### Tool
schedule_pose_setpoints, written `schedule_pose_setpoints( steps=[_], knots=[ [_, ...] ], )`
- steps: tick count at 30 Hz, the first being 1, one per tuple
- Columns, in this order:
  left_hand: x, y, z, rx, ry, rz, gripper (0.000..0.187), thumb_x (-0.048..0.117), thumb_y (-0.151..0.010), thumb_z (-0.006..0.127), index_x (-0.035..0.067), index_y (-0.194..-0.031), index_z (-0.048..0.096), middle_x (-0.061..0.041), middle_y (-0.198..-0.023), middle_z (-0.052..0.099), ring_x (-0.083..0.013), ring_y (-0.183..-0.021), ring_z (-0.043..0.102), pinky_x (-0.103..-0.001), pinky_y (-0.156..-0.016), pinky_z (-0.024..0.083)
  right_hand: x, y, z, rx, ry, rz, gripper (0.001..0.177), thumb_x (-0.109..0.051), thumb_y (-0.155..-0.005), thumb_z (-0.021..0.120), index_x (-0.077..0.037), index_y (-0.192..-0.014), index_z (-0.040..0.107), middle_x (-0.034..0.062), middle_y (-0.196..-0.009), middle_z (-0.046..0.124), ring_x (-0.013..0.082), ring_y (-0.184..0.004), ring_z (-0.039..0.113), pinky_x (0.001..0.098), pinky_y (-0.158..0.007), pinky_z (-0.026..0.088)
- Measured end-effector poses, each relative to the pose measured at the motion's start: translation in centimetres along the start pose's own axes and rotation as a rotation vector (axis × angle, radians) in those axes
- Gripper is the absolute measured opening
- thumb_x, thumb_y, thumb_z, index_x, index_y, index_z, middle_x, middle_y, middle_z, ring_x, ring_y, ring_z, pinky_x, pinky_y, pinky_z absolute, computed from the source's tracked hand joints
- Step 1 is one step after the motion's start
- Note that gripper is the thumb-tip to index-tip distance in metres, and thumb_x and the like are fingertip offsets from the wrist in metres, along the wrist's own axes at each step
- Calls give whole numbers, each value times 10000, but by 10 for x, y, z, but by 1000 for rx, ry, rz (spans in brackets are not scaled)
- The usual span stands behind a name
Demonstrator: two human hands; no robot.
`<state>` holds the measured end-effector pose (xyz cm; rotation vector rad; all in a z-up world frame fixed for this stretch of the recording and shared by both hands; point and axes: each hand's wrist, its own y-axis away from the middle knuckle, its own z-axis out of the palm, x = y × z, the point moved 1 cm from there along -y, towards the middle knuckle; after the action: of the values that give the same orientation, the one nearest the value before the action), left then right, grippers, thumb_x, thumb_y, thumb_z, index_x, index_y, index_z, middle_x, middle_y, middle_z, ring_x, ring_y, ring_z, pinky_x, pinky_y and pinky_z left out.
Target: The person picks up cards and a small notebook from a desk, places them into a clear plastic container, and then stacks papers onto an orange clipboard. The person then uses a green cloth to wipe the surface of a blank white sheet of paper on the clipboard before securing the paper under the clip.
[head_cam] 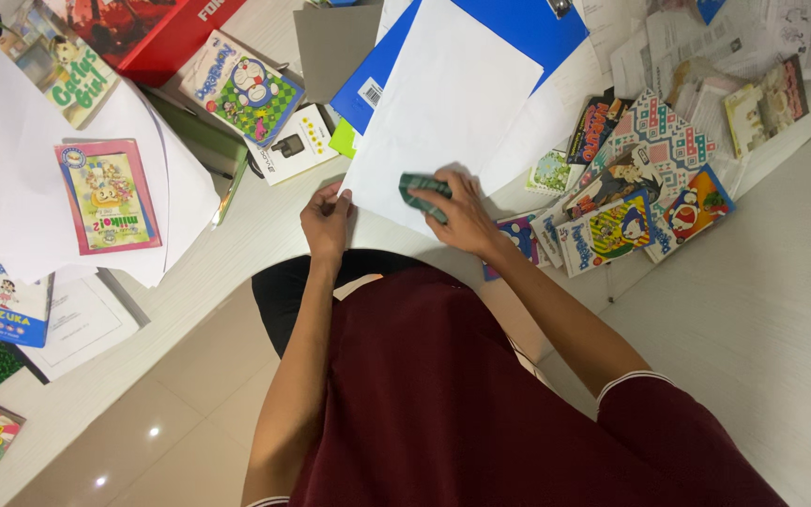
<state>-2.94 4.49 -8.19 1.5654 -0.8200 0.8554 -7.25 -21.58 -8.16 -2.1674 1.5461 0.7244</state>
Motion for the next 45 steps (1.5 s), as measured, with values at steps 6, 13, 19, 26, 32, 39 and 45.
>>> schedule_pose_setpoints(
  steps=[6, 13, 19, 26, 32, 39, 45],
  knots=[
    [5, 4, 0, 34, -63, 19, 235, 107, -954, 705, -5, -1159, 732, -50, -855, 714, -115, -776, 685, -266, -758, 590, -16, -47, 11, 253, 40, 138, 643, -157, -931, 774, -193, -1525, 531, 174, -1403, 412, 337, -1349, 407, 515, -1110, 328],
    [0, 0, -1, 45, 15, 49, 225, 104, -943, 739, -15, -1134, 744, -45, -833, 726, -109, -747, 680, -252, -723, 577, -59, -61, 23, 58, 111, -55, 689, -162, -821, 802, -265, -1466, 581, 184, -1358, 424, 356, -1302, 386, 529, -1062, 329],
    [4, 5, 0, 47, -69, 13, 217, 114, -951, 734, -8, -1130, 748, -60, -827, 717, -120, -734, 680, -260, -709, 576, -34, -48, 12, -114, 64, -188, 666, -158, -775, 835, -345, -1385, 642, 87, -1348, 468, 292, -1321, 413, 497, -1105, 352],
    [25, 8, 2, -25, -5, -102, 337, 161, -913, 717, 24, -1216, 665, -94, -887, 735, -135, -825, 687, -283, -788, 598, 23, -39, -28, 170, 77, -26, 639, -127, -794, 813, -220, -1400, 631, 162, -1385, 419, 375, -1331, 401, 537, -1131, 346],
    [50, 8, 13, -250, -242, -126, 384, 291, -932, 754, 14, -1199, 745, -119, -926, 759, -169, -814, 656, -306, -772, 552, 24, -32, -44, 227, 56, 65, 581, -93, -852, 773, -204, -1406, 637, 164, -1344, 432, 377, -1295, 427, 550, -1112, 347],
    [107, 35, 42, -327, -305, 133, 308, 276, -967, 706, 21, -1123, 780, -88, -786, 779, -88, -680, 634, -268, -692, 535, 7, -36, -47, 329, 28, 177, 577, -73, -866, 759, -176, -1418, 624, 168, -1312, 446, 369, -1265, 448, 549, -1054, 357],
    [190, 78, 73, -306, -450, 289, 269, 195, -986, 700, 9, -1171, 760, -223, -638, 641, -189, -574, 503, -364, -582, 465, -12, -56, -67, 588, -269, 220, 546, 5, -974, 646, -127, -1495, 548, 171, -1327, 464, 337, -1276, 493, 433, -1120, 433]
  ],
)
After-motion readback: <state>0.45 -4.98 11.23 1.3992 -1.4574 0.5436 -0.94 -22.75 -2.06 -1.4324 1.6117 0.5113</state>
